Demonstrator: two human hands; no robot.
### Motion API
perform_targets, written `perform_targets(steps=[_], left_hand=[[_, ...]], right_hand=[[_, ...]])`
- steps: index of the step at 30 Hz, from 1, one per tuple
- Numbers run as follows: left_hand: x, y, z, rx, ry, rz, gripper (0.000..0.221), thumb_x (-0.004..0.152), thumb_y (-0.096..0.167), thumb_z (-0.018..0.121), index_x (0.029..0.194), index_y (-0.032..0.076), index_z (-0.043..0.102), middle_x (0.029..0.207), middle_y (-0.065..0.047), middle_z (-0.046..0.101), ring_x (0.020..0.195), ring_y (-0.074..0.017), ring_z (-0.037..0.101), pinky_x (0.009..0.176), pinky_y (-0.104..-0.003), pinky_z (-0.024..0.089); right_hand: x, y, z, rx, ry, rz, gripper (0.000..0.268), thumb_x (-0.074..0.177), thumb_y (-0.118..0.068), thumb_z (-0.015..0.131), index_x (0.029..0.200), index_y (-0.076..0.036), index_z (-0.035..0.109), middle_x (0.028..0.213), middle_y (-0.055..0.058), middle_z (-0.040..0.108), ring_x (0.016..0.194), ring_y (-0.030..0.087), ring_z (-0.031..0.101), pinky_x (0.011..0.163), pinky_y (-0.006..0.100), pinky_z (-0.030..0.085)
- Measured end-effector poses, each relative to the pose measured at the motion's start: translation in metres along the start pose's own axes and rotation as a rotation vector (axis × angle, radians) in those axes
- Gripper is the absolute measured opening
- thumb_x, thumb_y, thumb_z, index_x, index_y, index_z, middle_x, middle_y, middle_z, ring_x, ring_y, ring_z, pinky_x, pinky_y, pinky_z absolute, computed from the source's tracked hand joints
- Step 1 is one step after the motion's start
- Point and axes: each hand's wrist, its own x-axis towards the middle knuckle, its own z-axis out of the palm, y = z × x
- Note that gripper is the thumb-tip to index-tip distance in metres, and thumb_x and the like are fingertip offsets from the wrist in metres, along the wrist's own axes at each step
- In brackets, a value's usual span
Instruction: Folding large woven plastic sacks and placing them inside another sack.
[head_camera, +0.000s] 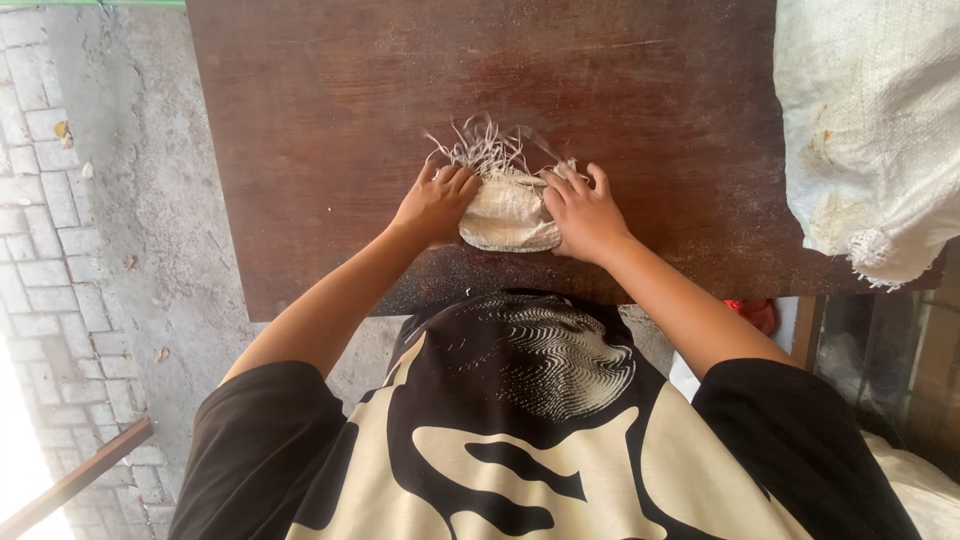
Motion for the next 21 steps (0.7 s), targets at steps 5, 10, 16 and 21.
perform_targets(steps=[5,10,16,21], left_hand=[[-0.002,0.007,-0.013,-0.133,-0.148,-0.052,0.125,0.064,0.051,0.093,0.16,0.01,0.025,0.152,-0.016,0.044,0.142,-0.0321,0.039,0.124,-0.055,0.019],[-0.005,0.015,-0.034,-0.155,-0.175,-0.058,0.121,0.06,0.052,0.094,0.157,0.013,0.033,0.148,-0.013,0.049,0.14,-0.0303,0.043,0.124,-0.055,0.02],[-0.005,0.013,-0.003,0.004,0.041,-0.026,0.102,0.048,0.058,0.096,0.134,0.02,0.058,0.155,-0.02,0.044,0.145,-0.0399,0.037,0.116,-0.069,0.018],[-0.009,0.009,0.002,-0.287,-0.024,-0.034,0.084,0.066,0.048,0.092,0.131,0.01,0.054,0.129,-0.014,0.061,0.129,-0.0338,0.052,0.118,-0.055,0.035]], right_hand=[[-0.001,-0.001,-0.007,0.133,-0.07,0.047,0.115,0.061,-0.055,0.091,0.151,-0.007,0.037,0.141,0.015,0.05,0.131,0.031,0.046,0.113,0.056,0.026],[-0.005,0.002,0.003,0.149,-0.069,0.048,0.111,0.063,-0.057,0.091,0.151,-0.012,0.04,0.126,0.012,0.058,0.119,0.028,0.052,0.108,0.052,0.033],[-0.01,0.002,0.011,0.187,0.007,0.034,0.079,0.072,-0.064,0.085,0.124,-0.012,0.057,0.117,0.01,0.061,0.116,0.027,0.054,0.108,0.053,0.035],[-0.008,0.006,0.012,0.203,0.064,0.002,0.072,0.08,-0.063,0.08,0.122,-0.009,0.057,0.118,0.01,0.062,0.115,0.026,0.056,0.108,0.053,0.037]])
